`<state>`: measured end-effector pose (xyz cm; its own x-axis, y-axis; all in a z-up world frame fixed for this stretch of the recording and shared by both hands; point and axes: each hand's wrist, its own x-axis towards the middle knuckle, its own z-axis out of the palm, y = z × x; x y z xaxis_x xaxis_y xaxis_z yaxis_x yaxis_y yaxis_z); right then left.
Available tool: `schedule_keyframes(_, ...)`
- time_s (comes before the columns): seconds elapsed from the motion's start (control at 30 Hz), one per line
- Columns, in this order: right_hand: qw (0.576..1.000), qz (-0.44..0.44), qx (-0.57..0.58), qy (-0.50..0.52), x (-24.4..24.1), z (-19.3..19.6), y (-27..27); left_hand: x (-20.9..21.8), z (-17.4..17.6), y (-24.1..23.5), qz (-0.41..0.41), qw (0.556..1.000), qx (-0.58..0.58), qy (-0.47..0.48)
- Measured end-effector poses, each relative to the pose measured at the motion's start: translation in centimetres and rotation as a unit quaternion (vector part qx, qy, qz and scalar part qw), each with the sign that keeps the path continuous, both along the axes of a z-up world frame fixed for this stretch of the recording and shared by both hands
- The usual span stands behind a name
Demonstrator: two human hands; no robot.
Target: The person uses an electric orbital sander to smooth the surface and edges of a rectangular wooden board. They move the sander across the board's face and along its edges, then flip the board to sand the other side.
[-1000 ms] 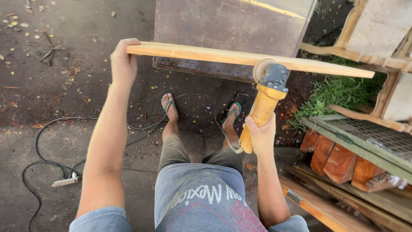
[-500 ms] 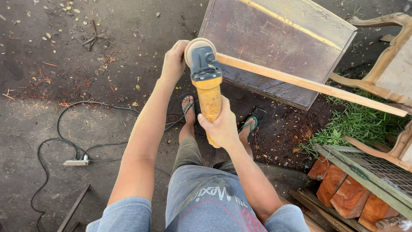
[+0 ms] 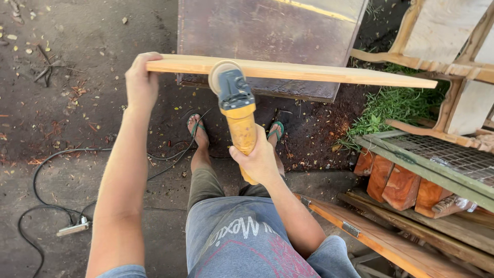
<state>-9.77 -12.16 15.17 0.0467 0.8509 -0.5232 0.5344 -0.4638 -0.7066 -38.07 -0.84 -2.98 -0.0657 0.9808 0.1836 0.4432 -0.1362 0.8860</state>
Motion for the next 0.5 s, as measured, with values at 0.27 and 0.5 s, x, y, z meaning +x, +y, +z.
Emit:
schedule_keyframes(0.27,0.995,-0.087,-0.001,-0.042,9.0,-0.3,-0.9,-0.2,-0.1,-0.4,-0.004,1.000,-0.025,0.013)
schedule_keyframes(0.5,0.990,-0.136,0.022,-0.008,16.5,-0.7,-1.1,-1.0,-1.6,-0.7,-0.018,0.999,-0.033,-0.018)
